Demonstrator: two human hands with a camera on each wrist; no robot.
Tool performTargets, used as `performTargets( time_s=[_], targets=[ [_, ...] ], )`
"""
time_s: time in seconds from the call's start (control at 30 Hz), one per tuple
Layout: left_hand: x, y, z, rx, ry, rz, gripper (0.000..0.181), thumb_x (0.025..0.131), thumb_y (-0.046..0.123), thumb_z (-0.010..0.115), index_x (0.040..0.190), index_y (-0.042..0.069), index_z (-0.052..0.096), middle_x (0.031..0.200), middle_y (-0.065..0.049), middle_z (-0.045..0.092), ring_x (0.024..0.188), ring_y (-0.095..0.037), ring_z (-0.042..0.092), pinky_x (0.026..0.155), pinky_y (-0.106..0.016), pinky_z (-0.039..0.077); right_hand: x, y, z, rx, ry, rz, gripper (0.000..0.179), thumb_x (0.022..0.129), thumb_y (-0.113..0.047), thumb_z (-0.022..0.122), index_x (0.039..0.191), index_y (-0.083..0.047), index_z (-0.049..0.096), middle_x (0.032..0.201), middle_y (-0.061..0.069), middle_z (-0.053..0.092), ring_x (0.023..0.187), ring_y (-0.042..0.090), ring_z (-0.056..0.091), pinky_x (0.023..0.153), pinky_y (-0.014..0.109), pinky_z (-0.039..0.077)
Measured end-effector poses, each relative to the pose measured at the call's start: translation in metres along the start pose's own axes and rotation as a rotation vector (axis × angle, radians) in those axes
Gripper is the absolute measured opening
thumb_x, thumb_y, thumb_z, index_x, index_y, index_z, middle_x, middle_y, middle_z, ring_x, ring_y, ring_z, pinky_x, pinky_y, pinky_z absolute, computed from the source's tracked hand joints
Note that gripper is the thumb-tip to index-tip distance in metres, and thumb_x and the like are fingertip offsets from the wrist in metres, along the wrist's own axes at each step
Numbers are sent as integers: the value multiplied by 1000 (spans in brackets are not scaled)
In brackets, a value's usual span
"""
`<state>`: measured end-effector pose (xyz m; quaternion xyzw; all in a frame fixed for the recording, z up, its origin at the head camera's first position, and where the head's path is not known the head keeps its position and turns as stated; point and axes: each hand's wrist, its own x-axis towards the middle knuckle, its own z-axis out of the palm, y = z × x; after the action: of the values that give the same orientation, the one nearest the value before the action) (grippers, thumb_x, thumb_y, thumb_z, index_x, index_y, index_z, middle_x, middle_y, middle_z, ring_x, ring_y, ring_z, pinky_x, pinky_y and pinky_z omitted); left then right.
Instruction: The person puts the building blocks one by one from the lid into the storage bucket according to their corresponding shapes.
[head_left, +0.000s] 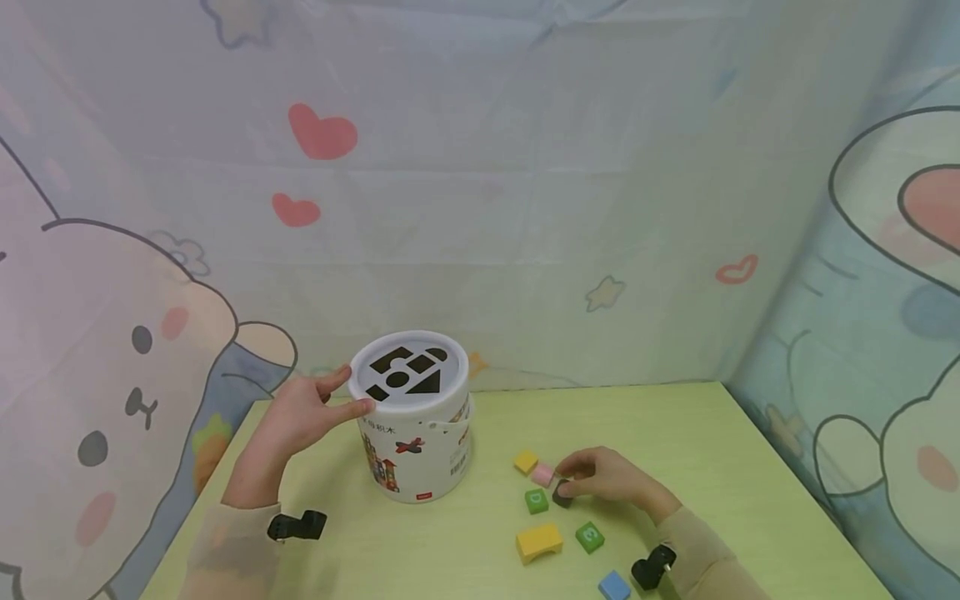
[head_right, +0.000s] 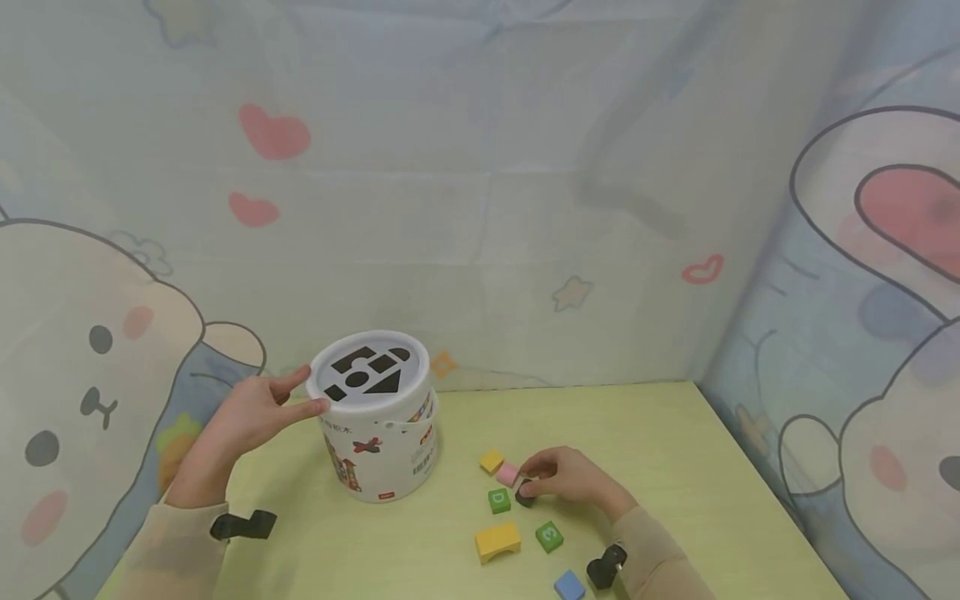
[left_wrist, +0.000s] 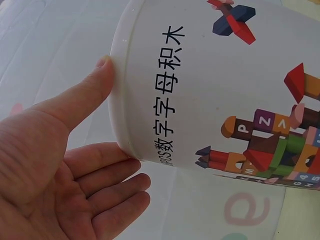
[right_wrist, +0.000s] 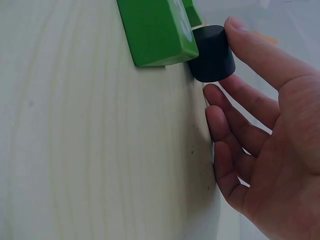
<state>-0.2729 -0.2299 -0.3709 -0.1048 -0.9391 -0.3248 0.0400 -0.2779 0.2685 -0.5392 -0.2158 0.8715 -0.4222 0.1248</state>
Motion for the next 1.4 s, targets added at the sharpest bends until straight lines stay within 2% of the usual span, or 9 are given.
performTargets(
  time_s=[0.13, 0.23, 0.37, 0.43, 0.6, 0.87, 1.03, 1.2, 1.4],
  targets=[
    [-1, 0, 0, -9, 2, 0, 94, 89, 61, 82, 159, 8, 48, 128, -36, 66, 73, -24, 43, 60, -36, 39, -1, -1, 0, -4, -8, 4, 30, 95, -28, 84, 122, -14, 81, 116, -2, 76, 102, 19, 62, 89, 34, 51],
    [-1, -1, 0, -10, 6, 3, 94, 89, 61, 82, 159, 7, 49, 135, -37, 63, 72, -22, 43, 60, -36, 40, -1, -2, -1, -22, -16, 12, 30, 96, -30, 84, 121, -15, 81, 116, -3, 76, 103, 19, 62, 90, 34, 51],
    [-1, -1, 1, -6, 0, 0, 94, 89, 61, 82, 159, 7, 49, 105, -28, 70, 67, -20, 38, 59, -36, 39, -3, -2, -2, -37, -32, 24, 32, 96, -33, 84, 122, -14, 81, 118, -2, 77, 108, 20, 65, 95, 41, 52],
    [-1, -1, 1, -3, -3, -2, 94, 89, 61, 82, 159, 8, 48, 89, -18, 66, 64, -19, 35, 58, -36, 38, -4, -2, -2, -37, -41, 27, 33, 96, -34, 83, 122, -14, 81, 120, -1, 77, 112, 22, 66, 99, 46, 52],
    [-1, -1, 2, -5, -3, -6, 95, 89, 61, 82, 159, 8, 48, 75, -5, 51, 60, -17, 32, 56, -34, 36, -6, -3, -2, -47, -60, 31, 34, 96, -38, 83, 122, -16, 81, 121, -2, 77, 119, 26, 67, 104, 53, 51],
    [0, -1, 2, -8, 0, 5, 95, 89, 61, 82, 158, 6, 49, 83, -16, 62, 61, -17, 33, 57, -35, 37, -6, -6, -4, -53, -81, 9, 32, 94, -31, 86, 122, -15, 81, 121, -1, 76, 115, 26, 67, 101, 52, 51],
    [0, -1, 1, -1, 3, 14, 95, 89, 60, 82, 159, 6, 48, 80, -14, 62, 60, -17, 32, 58, -36, 38, -5, -5, -4, -65, -93, -6, 26, 94, -31, 85, 117, -18, 82, 115, -6, 76, 110, 19, 66, 98, 46, 51],
    [0, 0, 0, -9, 8, 25, 95, 89, 60, 83, 158, 4, 49, 106, -28, 72, 64, -19, 35, 59, -36, 38, -5, -1, -3, -91, -98, -14, 19, 95, -35, 84, 110, -23, 82, 110, -10, 75, 105, 13, 65, 95, 41, 50],
    [1, -1, 1, -10, 12, 25, 95, 89, 60, 83, 157, 4, 49, 98, -23, 72, 62, -18, 32, 58, -36, 37, -6, 1, -7, -108, -99, -16, 24, 91, -29, 88, 114, -24, 81, 116, -9, 74, 112, 20, 64, 100, 47, 50]
  ],
)
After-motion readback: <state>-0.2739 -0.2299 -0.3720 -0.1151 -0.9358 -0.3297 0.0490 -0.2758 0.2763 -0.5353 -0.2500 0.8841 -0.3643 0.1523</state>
